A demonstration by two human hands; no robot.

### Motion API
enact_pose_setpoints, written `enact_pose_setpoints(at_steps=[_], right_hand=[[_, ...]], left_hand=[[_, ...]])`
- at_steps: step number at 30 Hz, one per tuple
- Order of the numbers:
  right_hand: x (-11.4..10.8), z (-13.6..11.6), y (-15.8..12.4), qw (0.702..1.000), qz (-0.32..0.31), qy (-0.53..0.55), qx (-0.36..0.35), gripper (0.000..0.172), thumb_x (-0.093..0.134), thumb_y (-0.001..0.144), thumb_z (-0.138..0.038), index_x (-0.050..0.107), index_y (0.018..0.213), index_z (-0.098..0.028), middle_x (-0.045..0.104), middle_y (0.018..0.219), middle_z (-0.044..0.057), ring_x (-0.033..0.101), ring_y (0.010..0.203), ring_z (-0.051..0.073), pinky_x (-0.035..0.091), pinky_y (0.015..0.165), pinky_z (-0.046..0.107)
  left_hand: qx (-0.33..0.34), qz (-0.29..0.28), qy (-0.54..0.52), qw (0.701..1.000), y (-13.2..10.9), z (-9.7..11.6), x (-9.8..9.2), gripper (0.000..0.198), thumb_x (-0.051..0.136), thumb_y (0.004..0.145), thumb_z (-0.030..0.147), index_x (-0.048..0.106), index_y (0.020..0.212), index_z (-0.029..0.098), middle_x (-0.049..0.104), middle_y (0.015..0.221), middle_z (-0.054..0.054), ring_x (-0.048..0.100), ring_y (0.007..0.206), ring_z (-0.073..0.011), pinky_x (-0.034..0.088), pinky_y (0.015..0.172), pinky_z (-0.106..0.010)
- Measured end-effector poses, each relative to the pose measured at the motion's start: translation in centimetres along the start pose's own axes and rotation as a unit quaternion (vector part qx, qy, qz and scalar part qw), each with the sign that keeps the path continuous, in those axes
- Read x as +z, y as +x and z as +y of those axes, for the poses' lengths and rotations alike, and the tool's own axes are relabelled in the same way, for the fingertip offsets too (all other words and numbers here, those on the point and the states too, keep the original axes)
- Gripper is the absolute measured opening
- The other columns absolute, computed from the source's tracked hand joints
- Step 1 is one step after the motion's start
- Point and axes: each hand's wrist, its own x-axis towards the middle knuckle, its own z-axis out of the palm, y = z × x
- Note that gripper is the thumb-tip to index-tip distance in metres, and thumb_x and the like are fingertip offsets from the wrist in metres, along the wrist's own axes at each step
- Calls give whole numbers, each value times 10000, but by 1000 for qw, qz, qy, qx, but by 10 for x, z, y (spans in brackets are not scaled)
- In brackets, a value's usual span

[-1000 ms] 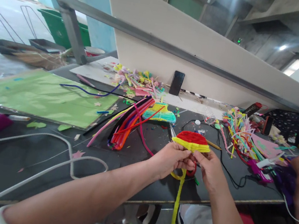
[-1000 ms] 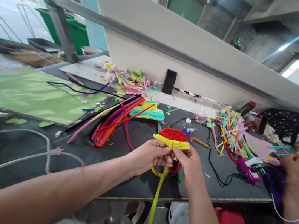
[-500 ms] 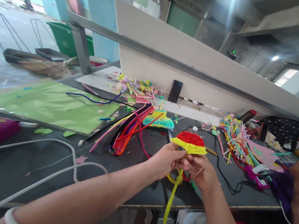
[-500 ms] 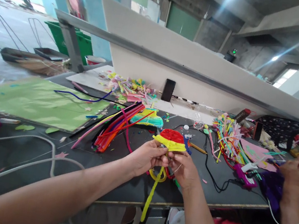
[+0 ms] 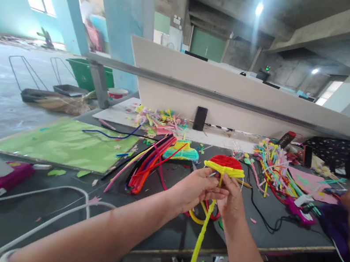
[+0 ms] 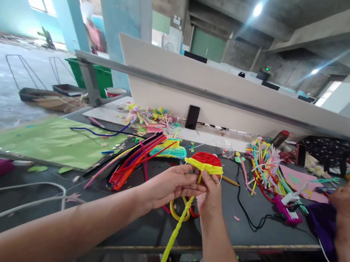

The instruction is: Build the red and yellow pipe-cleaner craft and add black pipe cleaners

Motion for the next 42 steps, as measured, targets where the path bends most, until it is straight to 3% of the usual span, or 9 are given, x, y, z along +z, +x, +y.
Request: enact_pose_setpoints(at_steps=[3, 6, 8, 10, 15, 19, 27, 32, 42], right_hand=[[-3, -8, -1, 998, 8, 55, 25, 88, 714, 723, -243, 674, 779, -187, 690, 730, -13, 603, 609, 89, 508, 638, 221], [-6, -11, -4, 996, -6, 85, 26, 81, 706, 739, -245, 656, 767, -188, 664, 691, -32, 548, 536, 60, 512, 654, 231], [-5, -11, -6, 997, -10, 73, 23, 102, 720, 725, -248, 651, 762, -183, 642, 654, -29, 558, 553, 73, 517, 672, 247], [-4, -10, -8, 998, -15, 56, 28, 124, 732, 707, -258, 642, 731, -177, 609, 602, -30, 555, 547, 84, 521, 666, 254], [0, -4, -10, 995, -55, 28, 78, 153, 722, 712, -269, 605, 675, -177, 556, 574, -35, 515, 516, 78, 519, 609, 240], [1, 4, -11, 990, -71, -1, 122, 153, 725, 708, -249, 647, 812, -167, 552, 586, -31, 510, 529, 79, 510, 587, 229], [-2, 6, -11, 986, -82, -48, 138, 161, 727, 700, -261, 661, 809, -163, 558, 555, -22, 484, 479, 79, 455, 507, 211], [-5, -1, -17, 982, -88, -57, 159, 143, 735, 687, -242, 661, 786, -169, 576, 587, -25, 516, 519, 81, 485, 571, 221], [-10, -7, -14, 991, -40, -68, 107, 128, 755, 650, -225, 648, 705, -180, 580, 587, -22, 488, 487, 77, 448, 482, 207]], left_hand=[[8, 26, 50, 998, -8, 10, 1, 343, 663, 694, 91, 578, 1023, 138, 644, 988, -91, 665, 734, -148, 540, 739, -299], [135, 84, 160, 974, -4, 22, -16, 215, 643, 731, 186, 608, 931, 118, 651, 888, -77, 619, 623, -126, 512, 605, -269], [217, 138, 191, 947, 3, 28, -33, 227, 659, 728, 204, 621, 939, 130, 647, 870, -50, 592, 654, -98, 487, 639, -233], [244, 138, 182, 942, 9, 31, -48, 276, 658, 750, 258, 622, 1001, 149, 643, 940, -53, 595, 752, -107, 472, 706, -232], [178, 53, 124, 975, 9, 13, -68, 408, 568, 825, 432, 616, 1112, 147, 637, 1045, -109, 598, 901, -186, 460, 764, -290], [139, 15, 107, 984, 7, -4, -69, 402, 576, 818, 438, 654, 1067, 132, 657, 1044, -116, 604, 886, -199, 454, 761, -296], [82, 22, 36, 996, 10, -7, -73, 269, 704, 705, 286, 705, 921, 126, 695, 910, -90, 612, 820, -168, 457, 752, -271], [30, -2, 24, 999, 9, -2, -76, 309, 687, 715, 365, 710, 896, 116, 699, 904, -100, 616, 820, -182, 458, 735, -274], [64, 22, 141, 988, 10, -2, -78, 371, 678, 718, 448, 717, 900, 128, 694, 890, -88, 595, 794, -165, 409, 693, -256]])
